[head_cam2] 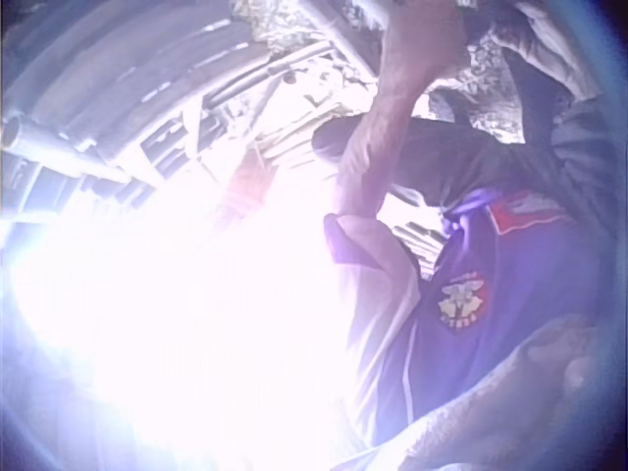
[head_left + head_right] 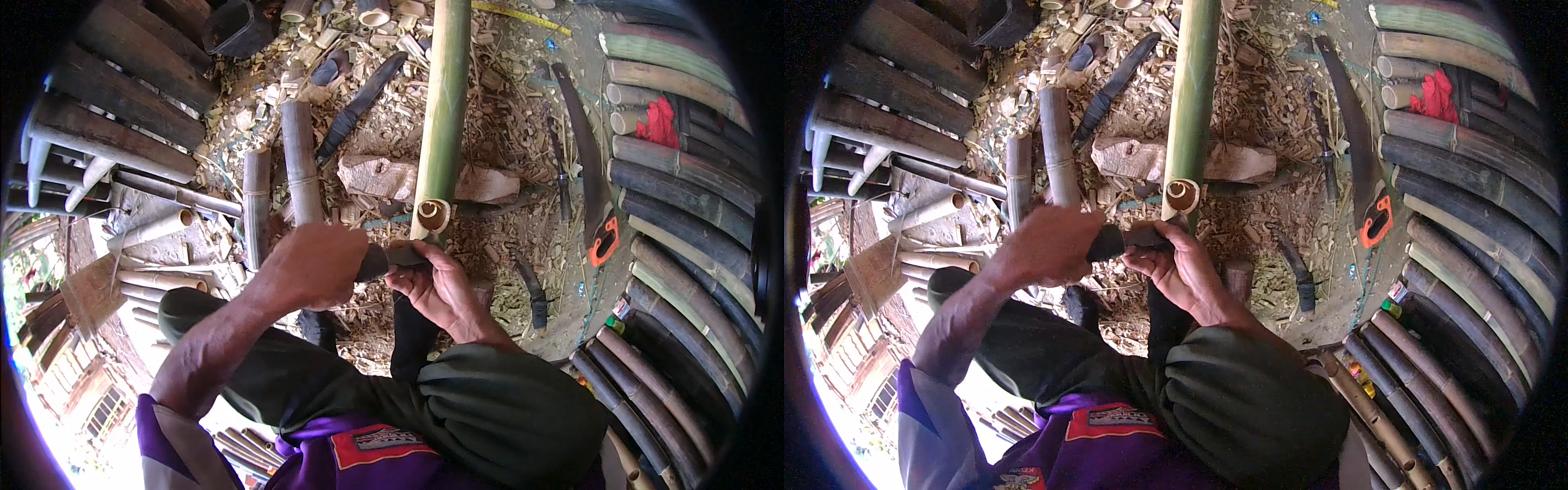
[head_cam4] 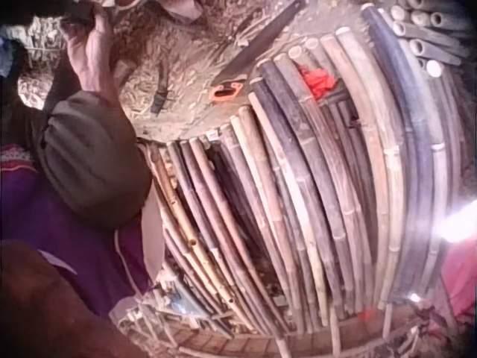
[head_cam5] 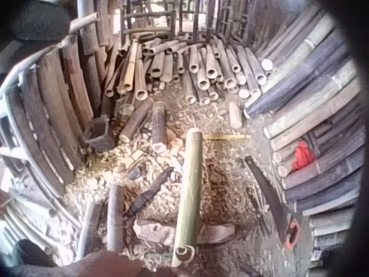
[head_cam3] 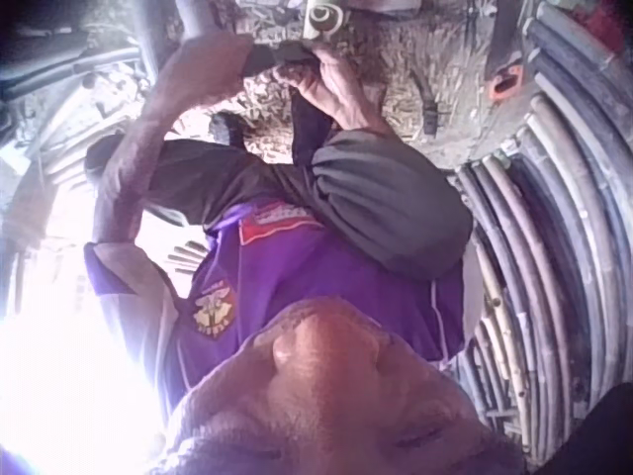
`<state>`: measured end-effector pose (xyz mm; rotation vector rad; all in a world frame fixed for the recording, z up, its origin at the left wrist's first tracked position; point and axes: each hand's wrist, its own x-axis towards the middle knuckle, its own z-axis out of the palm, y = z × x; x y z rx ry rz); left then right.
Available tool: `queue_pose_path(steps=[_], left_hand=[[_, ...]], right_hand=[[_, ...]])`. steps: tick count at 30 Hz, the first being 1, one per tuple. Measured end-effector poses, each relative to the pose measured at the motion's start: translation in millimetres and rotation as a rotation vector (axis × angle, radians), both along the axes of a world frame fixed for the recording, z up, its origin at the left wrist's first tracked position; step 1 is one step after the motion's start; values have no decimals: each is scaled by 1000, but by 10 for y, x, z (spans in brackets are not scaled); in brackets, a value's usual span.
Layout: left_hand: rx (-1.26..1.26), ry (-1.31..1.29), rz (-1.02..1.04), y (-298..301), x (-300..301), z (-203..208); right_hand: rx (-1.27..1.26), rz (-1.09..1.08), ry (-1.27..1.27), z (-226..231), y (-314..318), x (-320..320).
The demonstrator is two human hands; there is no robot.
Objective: The person carves a bamboo pole using a knife and a wooden mallet, shaping the end and hollowing the interior. They repeatedly strike the knife with the mallet, rotate the pole, and inspect the carved sections.
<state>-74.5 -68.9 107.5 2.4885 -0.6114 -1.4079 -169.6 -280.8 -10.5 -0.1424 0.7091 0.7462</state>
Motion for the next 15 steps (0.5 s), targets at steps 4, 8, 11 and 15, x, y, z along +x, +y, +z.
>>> queue_pose_path(steps=[4,8,11,15], left_hand=[[-122,164,482,-129,-830,-397],[-297,220,1004,-1017,-1594,-753],[-386,195,1211,-1314,-1682,-738],[-508,195,1162,-845,-1815,-775]], right_hand=[[-263,378,-87,-27,-284,157],[-663,826,-282,-62,-570,433],[-959,1047,-478,-21,-582,375],[-823,840,-412,155,-370,218]])
